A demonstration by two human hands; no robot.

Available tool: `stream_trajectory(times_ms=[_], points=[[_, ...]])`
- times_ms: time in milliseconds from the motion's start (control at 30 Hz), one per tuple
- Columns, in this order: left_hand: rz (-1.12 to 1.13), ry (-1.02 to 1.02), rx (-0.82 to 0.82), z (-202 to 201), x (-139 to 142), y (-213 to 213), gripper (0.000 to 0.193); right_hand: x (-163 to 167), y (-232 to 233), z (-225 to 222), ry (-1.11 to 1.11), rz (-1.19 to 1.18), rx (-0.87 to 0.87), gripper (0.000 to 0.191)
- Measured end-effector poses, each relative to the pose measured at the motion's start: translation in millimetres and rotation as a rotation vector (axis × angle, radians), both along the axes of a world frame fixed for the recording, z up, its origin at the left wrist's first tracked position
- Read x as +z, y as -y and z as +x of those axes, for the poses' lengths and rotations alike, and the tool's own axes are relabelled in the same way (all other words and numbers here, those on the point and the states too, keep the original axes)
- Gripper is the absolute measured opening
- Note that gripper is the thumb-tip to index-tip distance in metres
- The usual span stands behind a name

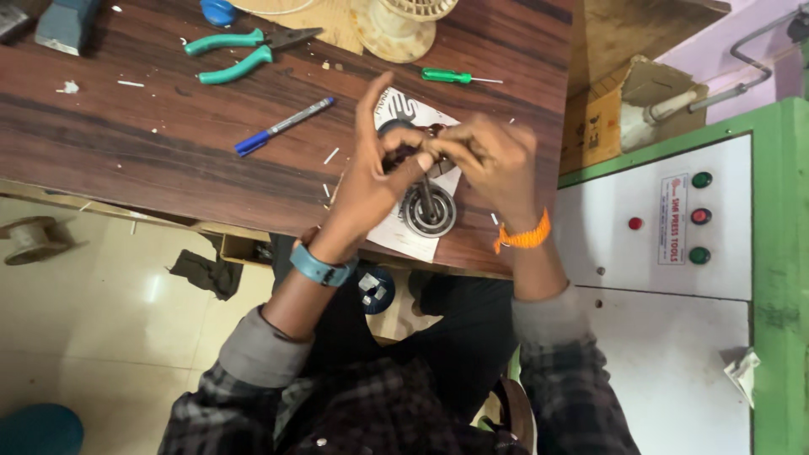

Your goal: The person sits at a workbench and fits a copper-wound motor armature into a bearing and housing assembly by hand, pressing and rotating the parts to seat them together, working over a printed sheet on the table.

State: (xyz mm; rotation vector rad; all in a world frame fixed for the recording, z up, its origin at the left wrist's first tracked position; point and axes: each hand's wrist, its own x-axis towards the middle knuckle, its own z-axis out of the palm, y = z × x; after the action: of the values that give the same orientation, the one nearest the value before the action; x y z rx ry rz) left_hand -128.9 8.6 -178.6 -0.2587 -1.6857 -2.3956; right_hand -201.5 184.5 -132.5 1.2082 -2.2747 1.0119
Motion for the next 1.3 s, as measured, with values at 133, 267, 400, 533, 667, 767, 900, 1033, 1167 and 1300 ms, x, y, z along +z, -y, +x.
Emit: stream_trajectory(times_ms=[133, 267, 400, 533, 667, 767, 900, 1033, 1167, 1300], points=[[-0.157, -0.185, 0.115, 6.5, -6.1, 0.0, 0.084, -8.0, -3.2, 40.6, 0.132, 0.008, -0.161, 0.014], [-0.285, -0.145, 0.17, 12.7, -6.7, 2.2, 0.063, -30.9, 0.9, 69.4, 0.17, -0.115, -0.19, 0.012], [-0.526, -0.235, 0.232, 15.1, 1.7, 6.4, 0.035, -59.3, -3.7, 79.1, 0.305, -0.212, -0.302, 0.007], [-0.622, -0.336, 0.331, 17.6, 9.9, 2.4, 0.042, -94.2, -9.1, 88.4, 0.464, -0.291, -0.334, 0.012], [-0.778, -0.278, 0.473, 20.8, 8.7, -12.8, 0.051, -110.6, -26.1, 92.2, 0.556, -0.461, -0.288, 0.007], [-0.862, -0.307, 0.563, 21.1, 2.1, -19.4, 0.041, -99.8, -44.7, 76.5, 0.437, -0.391, -0.37, 0.003], [-0.902, -0.345, 0.617, 19.9, -9.0, -21.5, 0.042, -70.0, -53.9, 44.5, 0.251, -0.274, -0.377, 0.006], [-0.908, -0.351, 0.64, 21.0, -15.5, -24.2, 0.041, -32.3, -48.9, 32.5, 0.139, -0.162, -0.305, 0.006], [-0.881, -0.343, 0.642, 22.3, -13.7, -25.0, 0.041, -5.4, -26.5, 22.3, 0.026, -0.113, -0.153, 0.007], [-0.872, -0.33, 0.64, 23.4, -6.2, -26.0, 0.043, 8.0, -6.9, 17.2, -0.005, -0.023, -0.14, 0.008]])
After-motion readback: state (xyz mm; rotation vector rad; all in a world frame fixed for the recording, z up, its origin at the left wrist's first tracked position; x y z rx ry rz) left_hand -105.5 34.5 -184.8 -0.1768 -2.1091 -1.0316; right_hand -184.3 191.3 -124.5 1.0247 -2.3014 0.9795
